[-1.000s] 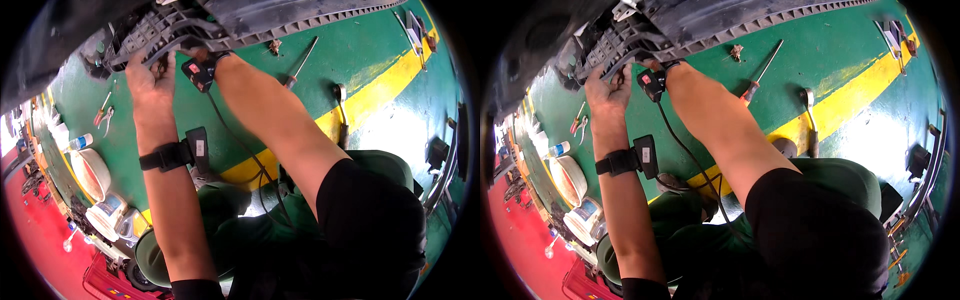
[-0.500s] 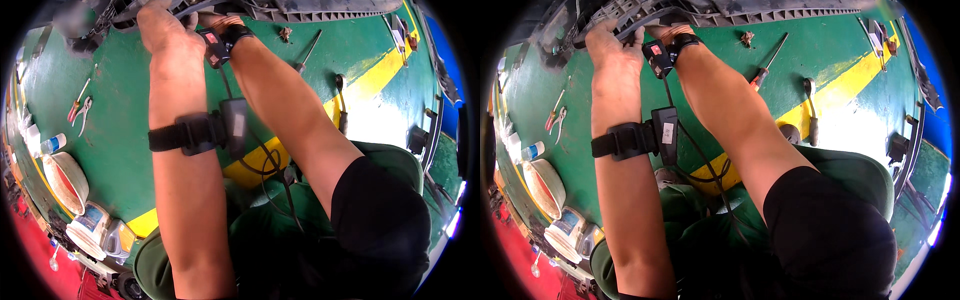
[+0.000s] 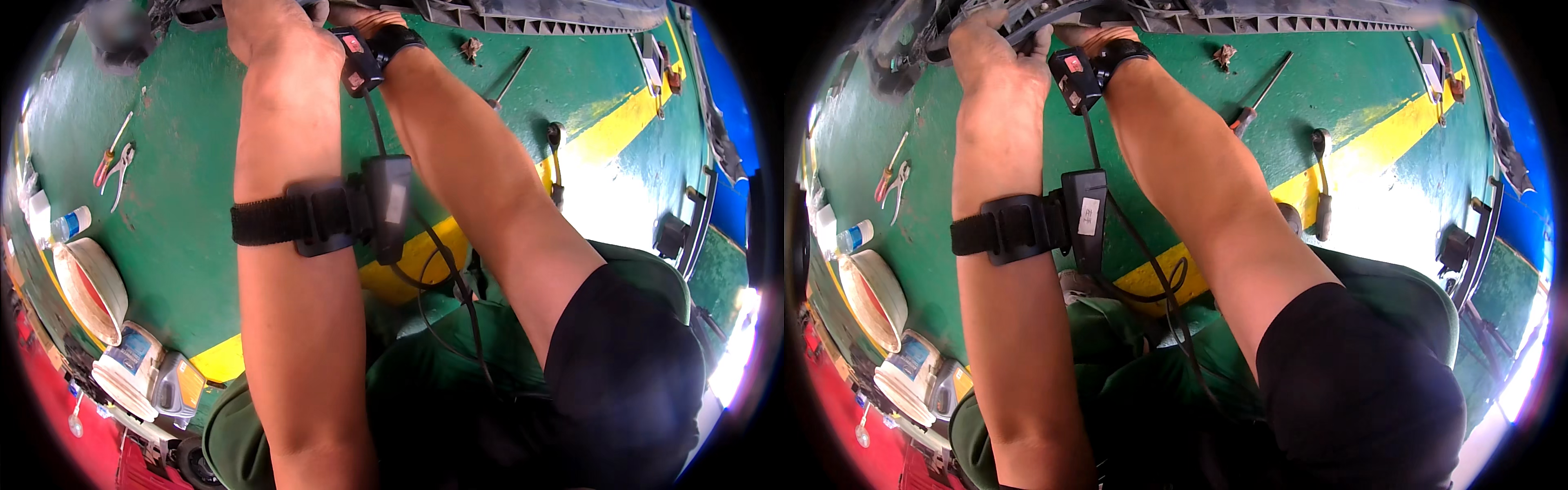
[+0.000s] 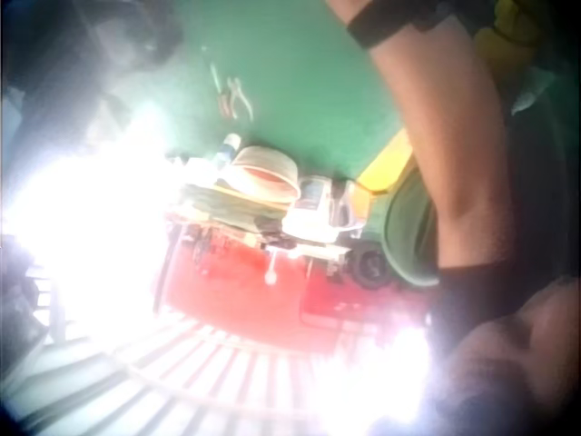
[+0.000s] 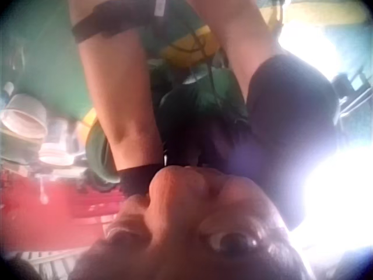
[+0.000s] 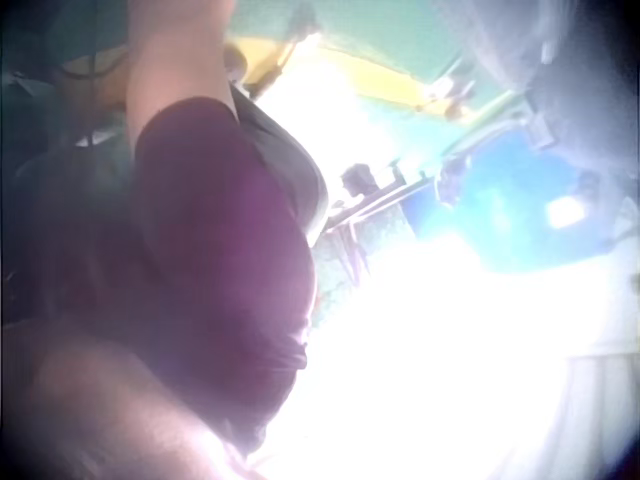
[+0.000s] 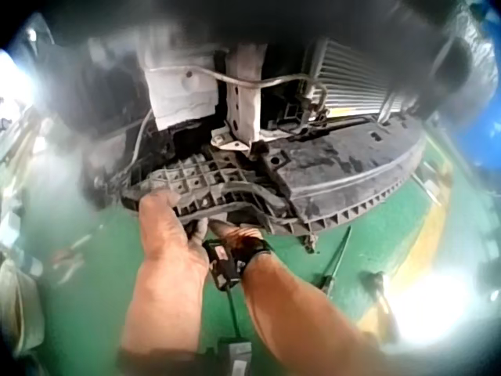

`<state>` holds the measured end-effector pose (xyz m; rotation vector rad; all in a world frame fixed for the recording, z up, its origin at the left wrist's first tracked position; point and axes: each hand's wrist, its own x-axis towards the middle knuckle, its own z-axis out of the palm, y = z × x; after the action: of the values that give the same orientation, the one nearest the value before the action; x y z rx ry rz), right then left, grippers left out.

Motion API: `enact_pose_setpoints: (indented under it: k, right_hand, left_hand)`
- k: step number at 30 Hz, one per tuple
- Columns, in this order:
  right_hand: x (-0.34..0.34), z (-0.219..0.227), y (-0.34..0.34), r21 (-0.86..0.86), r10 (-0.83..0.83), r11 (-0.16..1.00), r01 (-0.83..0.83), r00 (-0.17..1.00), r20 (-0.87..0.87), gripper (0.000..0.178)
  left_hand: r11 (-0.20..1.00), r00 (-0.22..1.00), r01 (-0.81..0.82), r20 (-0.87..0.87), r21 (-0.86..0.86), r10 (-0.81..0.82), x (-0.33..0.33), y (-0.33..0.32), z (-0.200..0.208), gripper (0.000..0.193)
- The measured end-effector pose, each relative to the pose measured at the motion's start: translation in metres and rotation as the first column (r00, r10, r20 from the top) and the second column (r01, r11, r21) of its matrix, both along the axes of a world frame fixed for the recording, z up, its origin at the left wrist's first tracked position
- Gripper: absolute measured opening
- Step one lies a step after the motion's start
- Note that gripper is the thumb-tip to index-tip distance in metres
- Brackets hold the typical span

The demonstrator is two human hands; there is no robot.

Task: The person works on the front section of a car, first handling items in the engine bay and then crouching to manipulate a large plastic component near the radiator using a screwdriver and by hand.

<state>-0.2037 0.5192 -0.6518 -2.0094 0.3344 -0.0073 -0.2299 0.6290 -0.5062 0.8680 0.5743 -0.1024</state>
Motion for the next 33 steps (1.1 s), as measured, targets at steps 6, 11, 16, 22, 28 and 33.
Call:
enact_pose_setpoints:
  k: [6,11,16,22,28,33]
  right_hand:
    - [-0.005,-0.004,-0.001,-0.008,-0.011,1.0,0.011,1.0,-0.013,0.023]
    - [-0.007,-0.004,-0.001,-0.01,-0.017,1.0,0.017,1.0,-0.018,0.022]
    - [-0.007,-0.005,0.0,-0.012,-0.031,0.999,0.031,0.999,-0.023,0.021]
    - [-0.008,-0.006,-0.006,-0.01,-0.053,0.999,0.053,0.998,-0.03,0.02]
    - [-0.012,-0.013,-0.005,0.007,-0.051,0.999,0.051,0.998,-0.047,0.018]
    - [-0.014,-0.012,-0.013,-0.003,-0.066,0.998,0.066,0.997,-0.044,0.018]
  left_hand:
    - [0.998,0.999,-0.052,0.003,0.042,0.052,-0.01,-0.011,0.017,0.026]
    - [0.999,0.987,-0.032,0.155,0.011,0.03,-0.019,-0.011,0.008,0.027]
    - [0.994,0.993,-0.109,-0.04,-0.028,0.108,-0.008,-0.011,0.001,0.033]
    - [0.995,0.993,-0.089,-0.071,0.052,0.093,-0.018,-0.018,0.022,0.03]
    - [0.989,0.99,-0.087,-0.102,0.12,0.1,-0.021,-0.015,0.023,0.025]
    - [0.988,0.96,-0.021,-0.274,0.151,0.062,-0.02,-0.018,0.044,0.027]
